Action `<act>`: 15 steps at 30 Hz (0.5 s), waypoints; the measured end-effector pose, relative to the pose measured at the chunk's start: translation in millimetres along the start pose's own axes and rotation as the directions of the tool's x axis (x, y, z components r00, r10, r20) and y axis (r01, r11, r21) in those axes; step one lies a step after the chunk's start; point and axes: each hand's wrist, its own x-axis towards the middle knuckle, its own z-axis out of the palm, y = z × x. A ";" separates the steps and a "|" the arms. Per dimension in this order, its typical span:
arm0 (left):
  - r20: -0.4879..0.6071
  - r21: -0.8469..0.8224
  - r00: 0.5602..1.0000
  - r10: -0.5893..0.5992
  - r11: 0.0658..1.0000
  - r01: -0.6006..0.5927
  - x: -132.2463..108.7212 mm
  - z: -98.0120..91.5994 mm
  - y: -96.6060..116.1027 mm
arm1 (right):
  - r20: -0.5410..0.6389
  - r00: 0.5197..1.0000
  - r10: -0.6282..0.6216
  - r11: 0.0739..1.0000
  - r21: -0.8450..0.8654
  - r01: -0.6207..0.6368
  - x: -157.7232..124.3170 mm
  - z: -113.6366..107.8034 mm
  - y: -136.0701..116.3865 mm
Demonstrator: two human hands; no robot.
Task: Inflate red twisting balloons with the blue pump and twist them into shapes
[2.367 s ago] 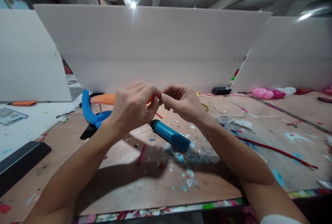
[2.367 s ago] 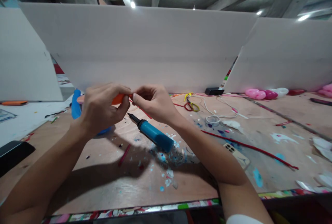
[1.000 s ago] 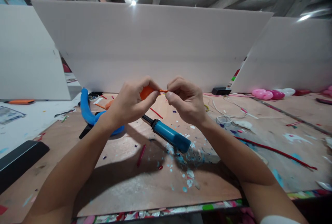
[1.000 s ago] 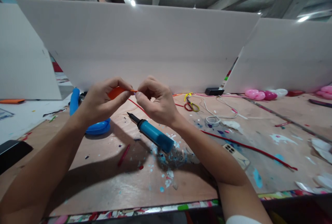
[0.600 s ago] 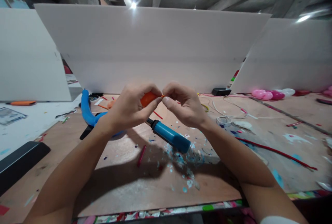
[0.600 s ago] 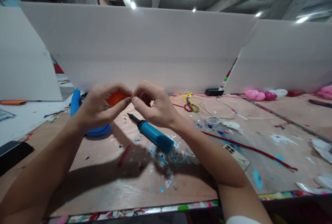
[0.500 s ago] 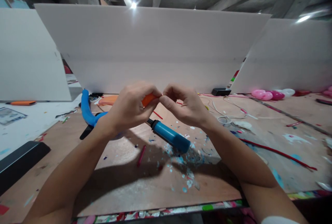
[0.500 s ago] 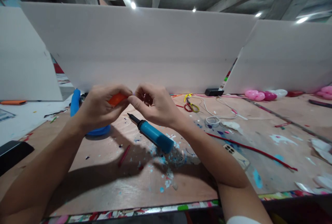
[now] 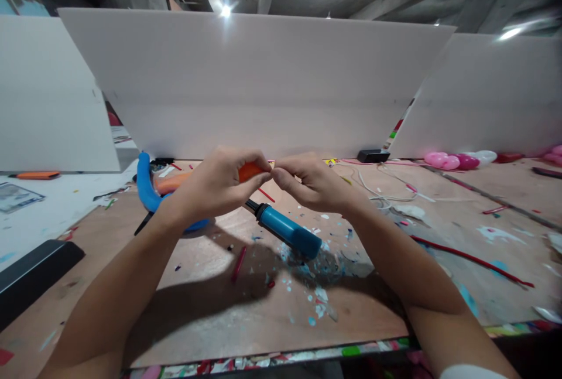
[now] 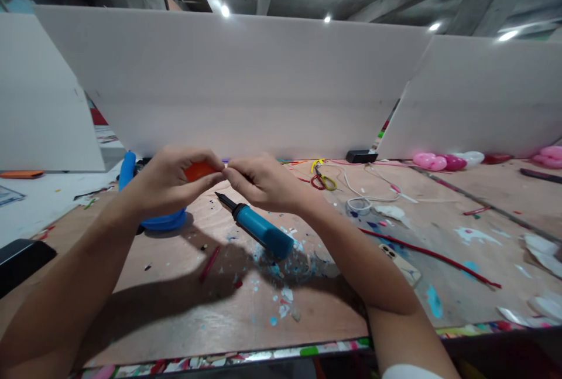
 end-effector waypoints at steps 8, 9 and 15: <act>0.068 -0.059 0.997 -0.048 0.997 0.052 1.4 -2.9 3.1 | -0.030 1.000 -0.003 0.994 0.113 0.007 1.0 0.8 -2.6; 0.072 -0.063 0.996 -0.053 0.996 0.057 1.5 -3.1 2.3 | -0.029 1.000 0.006 0.991 0.130 -0.002 1.1 0.9 -2.2; 0.086 -0.149 0.994 -0.065 0.986 0.077 3.0 -3.3 -1.8 | -0.021 0.998 0.057 0.961 0.273 -0.049 0.9 3.2 1.2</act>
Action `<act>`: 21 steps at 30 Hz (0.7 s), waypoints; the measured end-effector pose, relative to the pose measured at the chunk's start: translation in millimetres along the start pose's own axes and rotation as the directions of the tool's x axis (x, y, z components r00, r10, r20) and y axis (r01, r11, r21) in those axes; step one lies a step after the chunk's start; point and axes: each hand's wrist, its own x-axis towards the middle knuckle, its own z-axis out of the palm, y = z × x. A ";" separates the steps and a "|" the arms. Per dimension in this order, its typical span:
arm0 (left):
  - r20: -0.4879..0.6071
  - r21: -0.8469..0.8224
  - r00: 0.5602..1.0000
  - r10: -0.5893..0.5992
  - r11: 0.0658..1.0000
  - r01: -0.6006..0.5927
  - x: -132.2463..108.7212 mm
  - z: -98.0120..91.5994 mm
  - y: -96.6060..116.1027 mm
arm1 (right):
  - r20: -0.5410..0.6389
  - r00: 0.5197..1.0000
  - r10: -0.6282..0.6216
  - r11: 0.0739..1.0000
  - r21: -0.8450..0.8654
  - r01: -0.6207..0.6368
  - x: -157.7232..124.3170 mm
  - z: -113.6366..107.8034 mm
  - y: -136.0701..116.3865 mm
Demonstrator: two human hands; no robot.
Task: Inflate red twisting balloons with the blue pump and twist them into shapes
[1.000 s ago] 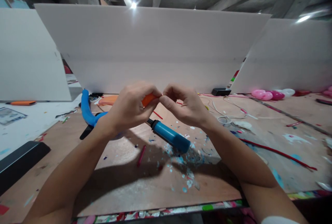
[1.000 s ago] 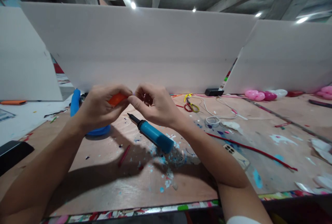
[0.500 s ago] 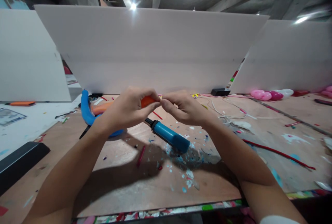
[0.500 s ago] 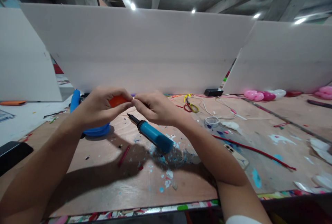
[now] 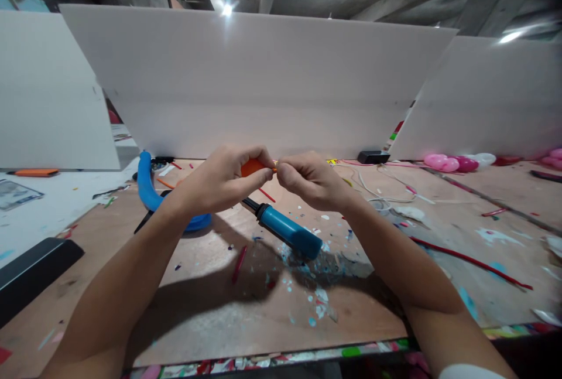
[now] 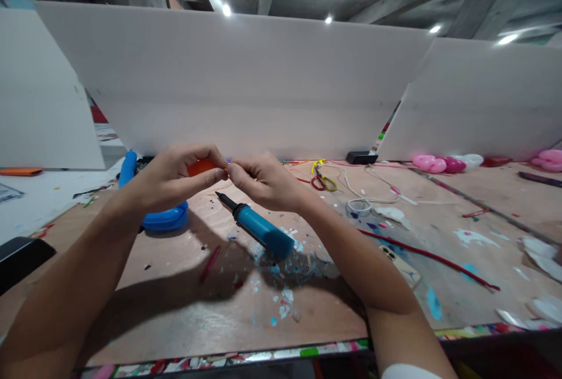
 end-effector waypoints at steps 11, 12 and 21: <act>-0.039 -0.067 0.999 0.023 0.997 -0.026 -1.5 1.1 -1.2 | -0.009 0.999 0.032 0.999 -0.016 -0.032 -0.4 -0.1 -2.9; -0.061 -0.039 0.998 0.021 0.999 -0.023 -1.3 1.9 -0.8 | -0.021 1.000 0.022 0.996 -0.090 -0.024 0.2 0.0 -3.8; -0.325 0.399 0.938 0.118 0.916 0.023 3.4 15.8 -4.8 | -0.374 0.916 -0.145 0.878 -0.476 -0.056 -1.5 7.2 -4.6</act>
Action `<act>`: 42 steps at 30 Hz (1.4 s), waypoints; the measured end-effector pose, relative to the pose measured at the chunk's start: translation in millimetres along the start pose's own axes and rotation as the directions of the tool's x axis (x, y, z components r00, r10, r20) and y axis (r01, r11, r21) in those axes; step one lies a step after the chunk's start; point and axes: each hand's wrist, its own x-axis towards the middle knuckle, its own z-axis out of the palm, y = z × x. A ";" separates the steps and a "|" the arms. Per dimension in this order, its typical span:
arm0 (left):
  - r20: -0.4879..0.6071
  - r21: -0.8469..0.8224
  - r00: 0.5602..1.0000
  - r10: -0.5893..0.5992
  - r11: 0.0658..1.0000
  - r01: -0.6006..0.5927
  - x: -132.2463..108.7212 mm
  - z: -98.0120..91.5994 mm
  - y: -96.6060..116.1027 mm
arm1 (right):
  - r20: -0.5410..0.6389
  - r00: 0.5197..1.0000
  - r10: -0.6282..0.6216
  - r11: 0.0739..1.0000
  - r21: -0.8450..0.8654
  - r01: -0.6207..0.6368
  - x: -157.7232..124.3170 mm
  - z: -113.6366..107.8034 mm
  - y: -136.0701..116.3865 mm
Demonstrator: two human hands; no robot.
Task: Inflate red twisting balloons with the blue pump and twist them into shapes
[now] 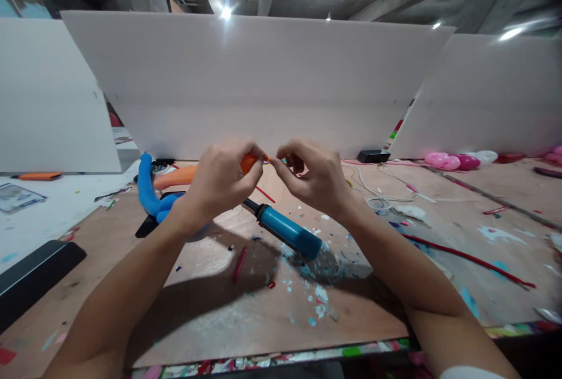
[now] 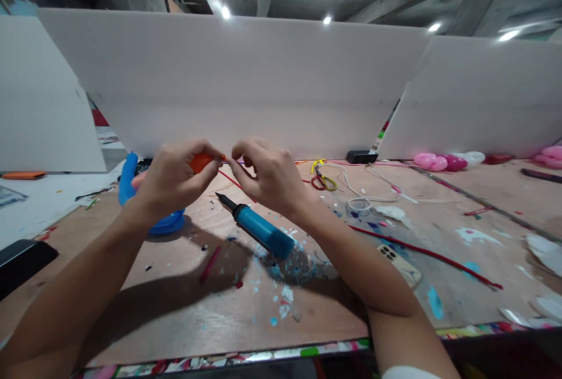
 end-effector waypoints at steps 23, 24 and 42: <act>-0.148 0.401 0.913 0.379 0.867 -0.295 -7.5 18.3 -3.4 | 0.339 0.842 0.420 0.595 0.598 -0.537 8.4 9.9 7.5; -0.147 0.389 0.915 0.376 0.873 -0.296 -7.5 18.9 -4.3 | 0.338 0.837 0.431 0.587 0.599 -0.544 8.9 9.7 8.1; -0.105 0.347 0.895 0.433 0.859 -0.375 -7.9 25.1 -8.5 | 0.156 0.876 0.457 0.642 0.624 -0.446 0.8 20.6 10.8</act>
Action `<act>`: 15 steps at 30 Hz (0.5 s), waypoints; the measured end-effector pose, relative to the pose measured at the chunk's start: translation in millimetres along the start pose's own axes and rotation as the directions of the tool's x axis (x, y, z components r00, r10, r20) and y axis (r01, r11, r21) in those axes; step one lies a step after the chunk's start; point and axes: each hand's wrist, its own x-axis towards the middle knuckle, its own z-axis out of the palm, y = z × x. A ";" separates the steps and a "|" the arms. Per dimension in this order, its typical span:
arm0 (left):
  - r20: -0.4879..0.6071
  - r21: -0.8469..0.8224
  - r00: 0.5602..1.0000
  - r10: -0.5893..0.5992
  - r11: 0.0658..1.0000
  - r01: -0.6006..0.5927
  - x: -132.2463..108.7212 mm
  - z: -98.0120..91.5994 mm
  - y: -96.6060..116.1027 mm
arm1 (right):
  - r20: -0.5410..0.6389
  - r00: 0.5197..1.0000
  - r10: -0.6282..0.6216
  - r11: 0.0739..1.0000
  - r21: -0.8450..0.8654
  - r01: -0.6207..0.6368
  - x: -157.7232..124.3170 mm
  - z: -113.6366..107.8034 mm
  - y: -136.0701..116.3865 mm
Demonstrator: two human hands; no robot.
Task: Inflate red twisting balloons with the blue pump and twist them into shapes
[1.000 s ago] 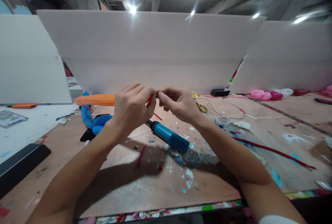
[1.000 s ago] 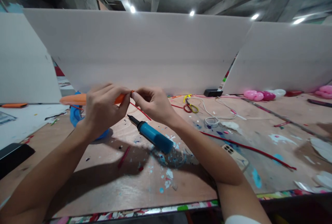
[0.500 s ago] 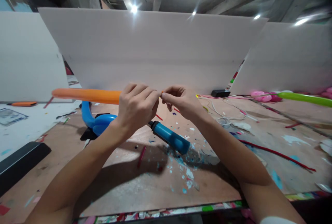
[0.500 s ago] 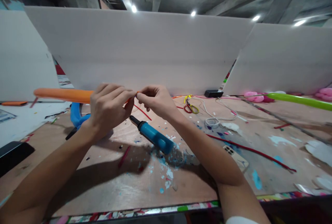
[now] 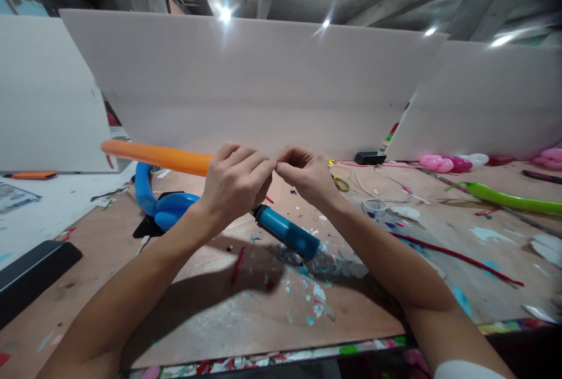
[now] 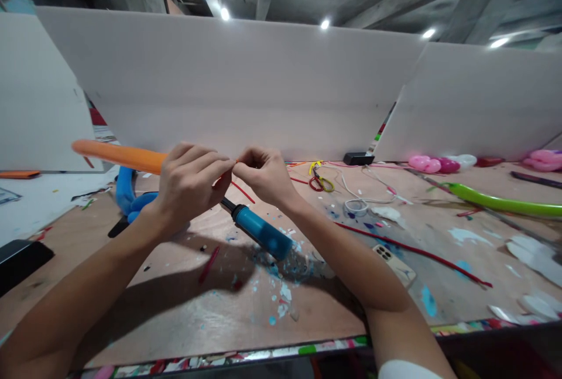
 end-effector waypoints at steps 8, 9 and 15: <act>-0.157 0.006 0.981 -0.113 0.993 0.115 2.8 -9.2 3.8 | 0.001 0.999 0.038 0.987 0.159 -0.037 -1.3 2.8 -2.6; -0.187 0.026 0.977 -0.104 0.994 0.110 2.5 -10.0 4.8 | 0.000 0.999 0.035 0.984 0.176 -0.034 -2.1 3.4 -3.7; -0.270 -0.026 0.963 -0.020 1.000 0.013 3.4 -7.4 5.8 | -0.122 0.989 -0.080 0.994 0.058 0.087 -9.7 8.7 -11.4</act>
